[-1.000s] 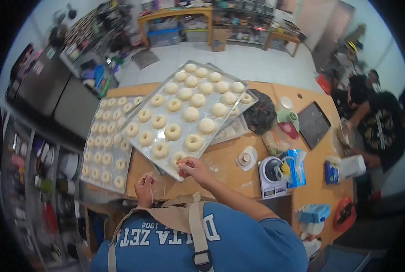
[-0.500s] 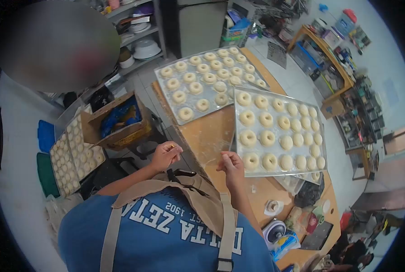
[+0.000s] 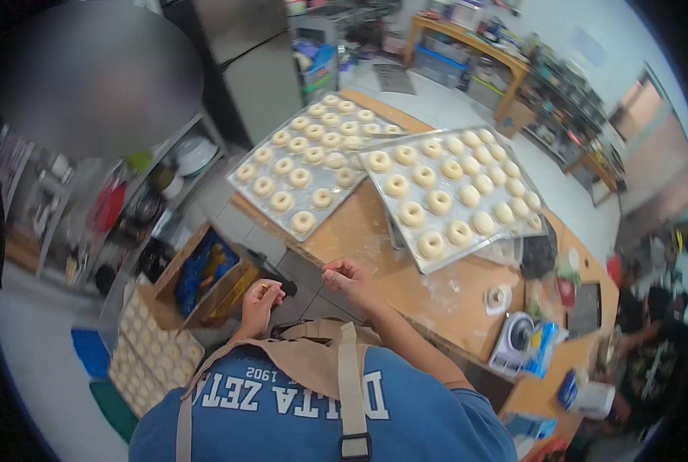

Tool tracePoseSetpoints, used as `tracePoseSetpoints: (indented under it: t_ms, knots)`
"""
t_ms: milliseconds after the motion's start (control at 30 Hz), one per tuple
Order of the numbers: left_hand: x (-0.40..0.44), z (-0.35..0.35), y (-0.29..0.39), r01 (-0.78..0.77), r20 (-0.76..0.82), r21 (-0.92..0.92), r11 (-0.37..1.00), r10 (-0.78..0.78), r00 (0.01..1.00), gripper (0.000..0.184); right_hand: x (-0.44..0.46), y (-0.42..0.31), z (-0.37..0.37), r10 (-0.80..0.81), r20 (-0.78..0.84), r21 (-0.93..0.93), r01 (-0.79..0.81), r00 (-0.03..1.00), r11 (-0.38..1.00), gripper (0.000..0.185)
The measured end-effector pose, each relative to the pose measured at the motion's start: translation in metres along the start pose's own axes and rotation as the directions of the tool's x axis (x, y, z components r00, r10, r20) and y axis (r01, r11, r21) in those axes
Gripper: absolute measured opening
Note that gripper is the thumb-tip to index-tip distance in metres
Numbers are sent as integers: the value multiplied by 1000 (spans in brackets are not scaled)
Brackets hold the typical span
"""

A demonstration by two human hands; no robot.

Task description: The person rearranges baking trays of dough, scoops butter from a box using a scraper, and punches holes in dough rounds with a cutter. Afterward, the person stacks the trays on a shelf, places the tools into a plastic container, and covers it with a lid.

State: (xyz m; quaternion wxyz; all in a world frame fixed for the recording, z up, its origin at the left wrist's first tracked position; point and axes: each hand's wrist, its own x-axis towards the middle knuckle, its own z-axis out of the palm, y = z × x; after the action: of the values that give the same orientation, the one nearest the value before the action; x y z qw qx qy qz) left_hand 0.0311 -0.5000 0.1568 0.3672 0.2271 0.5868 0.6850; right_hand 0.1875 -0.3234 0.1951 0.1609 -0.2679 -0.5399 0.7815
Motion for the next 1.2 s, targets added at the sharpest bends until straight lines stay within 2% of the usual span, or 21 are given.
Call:
tracePoseSetpoints:
  t_ms: [67, 167, 333, 367, 467, 600, 767, 967, 1200]
  knots:
    - [4, 5, 3, -9, 48, 9, 1000, 9, 999, 9, -2, -2, -1, -1, -18, 9, 1, 1000, 1000, 13]
    - [28, 46, 0, 31, 229, 30, 999, -37, 973, 13, -30, 2, -36, 8, -219, 82, 10, 976, 997, 14]
    - [60, 99, 1, 124, 365, 3, 992, -117, 924, 13, -54, -5, -64, 3, -356, 187, 68, 934, 980, 12]
    - [68, 107, -3, 85, 416, -4, 996, -75, 906, 12, -56, -8, -70, -12, -367, 190, 88, 930, 978, 11]
    - [75, 126, -5, 102, 449, -15, 995, -85, 890, 11, -60, -8, -79, -7, -425, 157, 82, 905, 984, 11]
    - [90, 159, -5, 162, 530, -5, 987, -135, 837, 12, -60, -8, -103, -76, -463, 138, 157, 883, 978, 12]
    - [96, 167, -12, 173, 553, -4, 985, -142, 821, 12, -58, -8, -112, -78, -461, 134, 156, 884, 979, 13]
    - [100, 159, -10, 163, 509, 31, 986, -156, 846, 12, -43, -5, -111, -88, -417, 150, 164, 905, 975, 14]
    - [101, 151, -6, 103, 502, 48, 994, -113, 858, 15, -40, -10, -106, -102, -401, 102, 155, 910, 983, 15]
